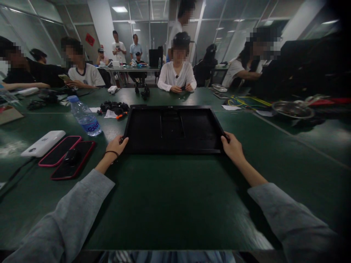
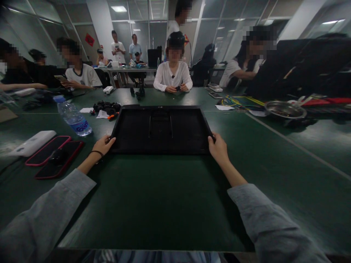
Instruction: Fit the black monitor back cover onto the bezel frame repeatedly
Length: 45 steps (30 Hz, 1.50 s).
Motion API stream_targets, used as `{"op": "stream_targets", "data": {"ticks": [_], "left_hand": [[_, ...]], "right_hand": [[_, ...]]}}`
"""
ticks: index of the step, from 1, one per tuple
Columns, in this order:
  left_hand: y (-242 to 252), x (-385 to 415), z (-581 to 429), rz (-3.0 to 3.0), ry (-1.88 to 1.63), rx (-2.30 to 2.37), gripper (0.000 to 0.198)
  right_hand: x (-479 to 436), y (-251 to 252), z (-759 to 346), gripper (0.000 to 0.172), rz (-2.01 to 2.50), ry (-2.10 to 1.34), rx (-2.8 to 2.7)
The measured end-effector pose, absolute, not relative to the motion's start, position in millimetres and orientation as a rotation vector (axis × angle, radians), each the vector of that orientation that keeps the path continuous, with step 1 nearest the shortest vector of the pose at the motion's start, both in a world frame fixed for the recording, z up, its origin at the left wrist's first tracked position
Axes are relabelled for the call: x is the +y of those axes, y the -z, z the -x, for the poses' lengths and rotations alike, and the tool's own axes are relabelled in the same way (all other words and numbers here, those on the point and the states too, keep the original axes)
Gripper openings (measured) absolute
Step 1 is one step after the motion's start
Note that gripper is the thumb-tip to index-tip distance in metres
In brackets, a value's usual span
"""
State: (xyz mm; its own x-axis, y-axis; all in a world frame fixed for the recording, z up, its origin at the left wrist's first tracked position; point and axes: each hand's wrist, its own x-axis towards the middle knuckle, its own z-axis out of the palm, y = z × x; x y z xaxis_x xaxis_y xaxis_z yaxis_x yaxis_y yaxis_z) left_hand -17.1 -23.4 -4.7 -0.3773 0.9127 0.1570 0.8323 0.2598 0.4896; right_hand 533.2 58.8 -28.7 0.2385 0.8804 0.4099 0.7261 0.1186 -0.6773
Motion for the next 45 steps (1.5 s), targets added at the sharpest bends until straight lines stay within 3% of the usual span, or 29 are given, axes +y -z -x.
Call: {"op": "stream_targets", "data": {"ticks": [8,16,22,29,45], "left_hand": [[9.1,-26.9,19.4,-1.658,-0.817,2.325,0.04],[-4.1,-41.9,-0.2,-2.157,-1.284,2.254,0.063],[-8.5,-53.5,-35.3,-2.519,-1.085,2.105,0.068],[2.9,-46.6,-42.6,-2.649,-0.773,1.969,0.075],[0.9,-46.8,-40.8,-2.623,-0.755,1.975,0.065]], "right_hand": [[58.8,32.1,-538.0,0.053,1.644,-0.15,-1.588],[33.4,10.6,-500.9,0.069,1.563,0.342,-1.73],[12.4,7.1,-470.3,0.078,1.484,0.343,-2.005],[14.4,16.3,-470.0,0.067,1.451,0.379,-2.244],[13.5,13.0,-469.1,0.061,1.481,0.283,-2.244]]}}
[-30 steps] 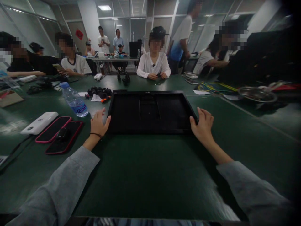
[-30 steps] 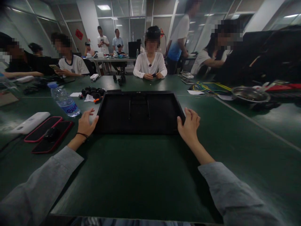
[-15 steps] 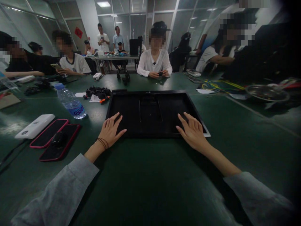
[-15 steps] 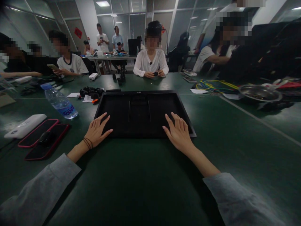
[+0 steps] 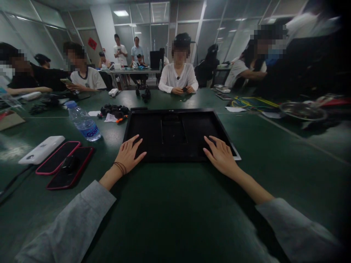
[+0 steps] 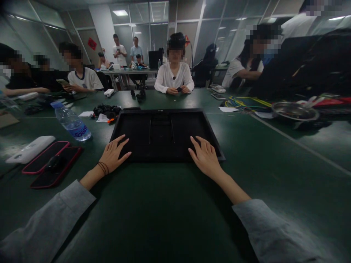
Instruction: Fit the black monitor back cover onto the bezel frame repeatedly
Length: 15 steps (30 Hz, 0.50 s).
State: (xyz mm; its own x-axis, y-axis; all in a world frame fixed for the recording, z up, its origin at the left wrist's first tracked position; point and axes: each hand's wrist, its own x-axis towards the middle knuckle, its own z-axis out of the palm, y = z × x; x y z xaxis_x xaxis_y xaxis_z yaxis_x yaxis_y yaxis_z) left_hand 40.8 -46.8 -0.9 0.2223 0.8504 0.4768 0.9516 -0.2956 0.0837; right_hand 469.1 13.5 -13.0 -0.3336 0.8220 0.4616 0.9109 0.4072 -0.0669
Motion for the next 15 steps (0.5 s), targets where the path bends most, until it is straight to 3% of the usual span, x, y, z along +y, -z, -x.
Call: {"op": "stream_targets", "data": {"ticks": [15], "left_hand": [[0.2,-48.2,-42.5,2.252,0.623,-1.719,0.062]], "right_hand": [[15.2,14.2,-471.8,0.061,1.494,0.215,-2.235]]}}
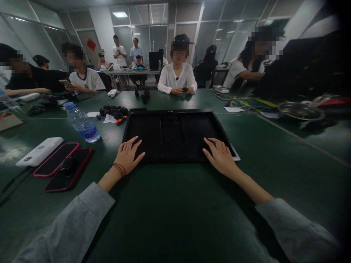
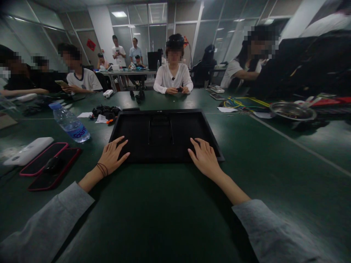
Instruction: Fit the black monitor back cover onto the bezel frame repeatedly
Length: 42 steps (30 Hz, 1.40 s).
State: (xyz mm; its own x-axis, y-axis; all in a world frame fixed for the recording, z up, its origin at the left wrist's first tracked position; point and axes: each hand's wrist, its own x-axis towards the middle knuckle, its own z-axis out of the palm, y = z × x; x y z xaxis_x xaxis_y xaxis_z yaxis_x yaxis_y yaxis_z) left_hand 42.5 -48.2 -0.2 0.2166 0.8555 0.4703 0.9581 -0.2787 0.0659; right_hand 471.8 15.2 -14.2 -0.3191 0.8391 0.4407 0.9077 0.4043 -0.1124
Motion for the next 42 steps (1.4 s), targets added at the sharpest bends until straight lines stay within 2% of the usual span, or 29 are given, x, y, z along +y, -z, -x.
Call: {"op": "stream_targets", "data": {"ticks": [42], "left_hand": [[-0.5,-47.1,-42.1,2.271,0.66,-1.723,0.06]], "right_hand": [[14.3,10.7,-470.5,0.062,1.484,0.215,-2.224]]}}
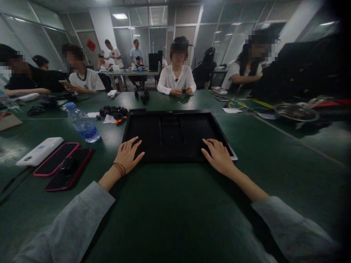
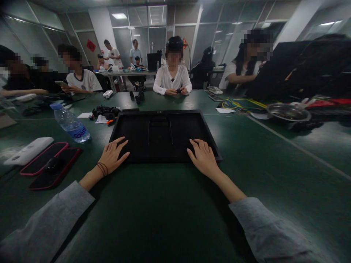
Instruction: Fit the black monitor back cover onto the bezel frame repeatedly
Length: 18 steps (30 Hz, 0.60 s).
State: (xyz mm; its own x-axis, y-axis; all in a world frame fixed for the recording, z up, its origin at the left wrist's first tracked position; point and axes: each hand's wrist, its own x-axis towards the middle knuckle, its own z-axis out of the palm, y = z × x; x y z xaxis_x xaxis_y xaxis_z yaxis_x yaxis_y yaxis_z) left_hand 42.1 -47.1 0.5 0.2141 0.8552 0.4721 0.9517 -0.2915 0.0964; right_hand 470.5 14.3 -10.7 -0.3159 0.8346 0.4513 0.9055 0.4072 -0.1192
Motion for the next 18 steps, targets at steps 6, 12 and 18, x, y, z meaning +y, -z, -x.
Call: {"op": "stream_targets", "data": {"ticks": [6,12,18], "left_hand": [[-4.8,-49.9,-44.4,2.234,0.7,-1.735,0.055],[-8.1,-49.6,-37.0,2.034,0.774,-1.856,0.05],[4.2,-37.9,-12.9,1.851,0.941,-2.043,0.06]], "right_hand": [[14.5,10.1,-470.6,0.061,1.482,0.203,-2.219],[11.9,8.3,-467.6,0.059,1.481,0.177,-2.21],[28.5,0.1,-491.3,0.055,1.458,0.287,-1.972]]}}
